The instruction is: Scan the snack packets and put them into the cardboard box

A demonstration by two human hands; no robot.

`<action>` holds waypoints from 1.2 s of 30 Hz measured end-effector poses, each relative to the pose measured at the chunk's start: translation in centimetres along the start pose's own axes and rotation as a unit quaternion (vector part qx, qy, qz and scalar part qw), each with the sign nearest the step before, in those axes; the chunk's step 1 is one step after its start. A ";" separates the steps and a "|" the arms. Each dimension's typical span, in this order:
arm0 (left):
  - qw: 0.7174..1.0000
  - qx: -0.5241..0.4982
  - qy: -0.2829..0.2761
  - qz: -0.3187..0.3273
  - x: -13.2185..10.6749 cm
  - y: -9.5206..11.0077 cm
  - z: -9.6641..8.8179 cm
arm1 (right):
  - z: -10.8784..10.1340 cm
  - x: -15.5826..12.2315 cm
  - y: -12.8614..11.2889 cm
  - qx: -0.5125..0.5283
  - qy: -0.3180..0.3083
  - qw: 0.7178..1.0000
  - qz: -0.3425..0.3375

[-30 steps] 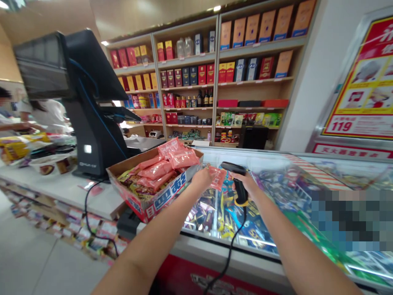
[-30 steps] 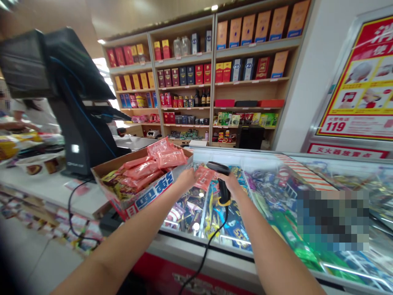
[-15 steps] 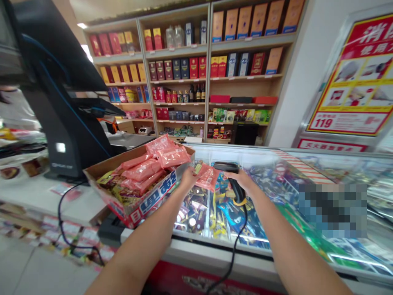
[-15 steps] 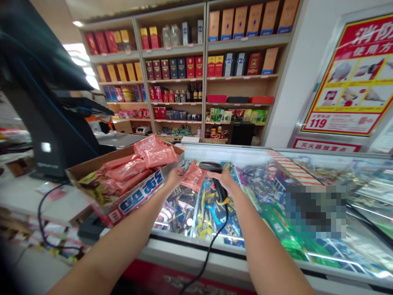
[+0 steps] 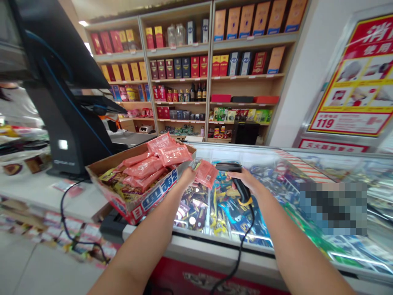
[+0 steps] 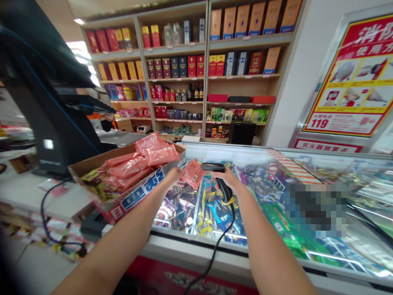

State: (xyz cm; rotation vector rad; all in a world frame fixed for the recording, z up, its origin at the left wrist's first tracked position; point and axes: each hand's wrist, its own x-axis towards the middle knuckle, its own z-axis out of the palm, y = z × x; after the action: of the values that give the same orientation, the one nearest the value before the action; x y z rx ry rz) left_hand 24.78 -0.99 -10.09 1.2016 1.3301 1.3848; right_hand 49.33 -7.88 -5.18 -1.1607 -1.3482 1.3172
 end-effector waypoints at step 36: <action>0.972 -0.229 0.002 0.054 -1.4 1.1 1.4 | -0.1 -1.9 -1.5 -0.080 -0.128 0.989 -0.006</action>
State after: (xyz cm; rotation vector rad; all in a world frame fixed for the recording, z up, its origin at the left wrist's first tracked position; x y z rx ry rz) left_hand 26.43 -2.16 -9.16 0.9649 0.8855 1.6589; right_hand 49.67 -9.72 -3.63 -1.1143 -1.6695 1.4064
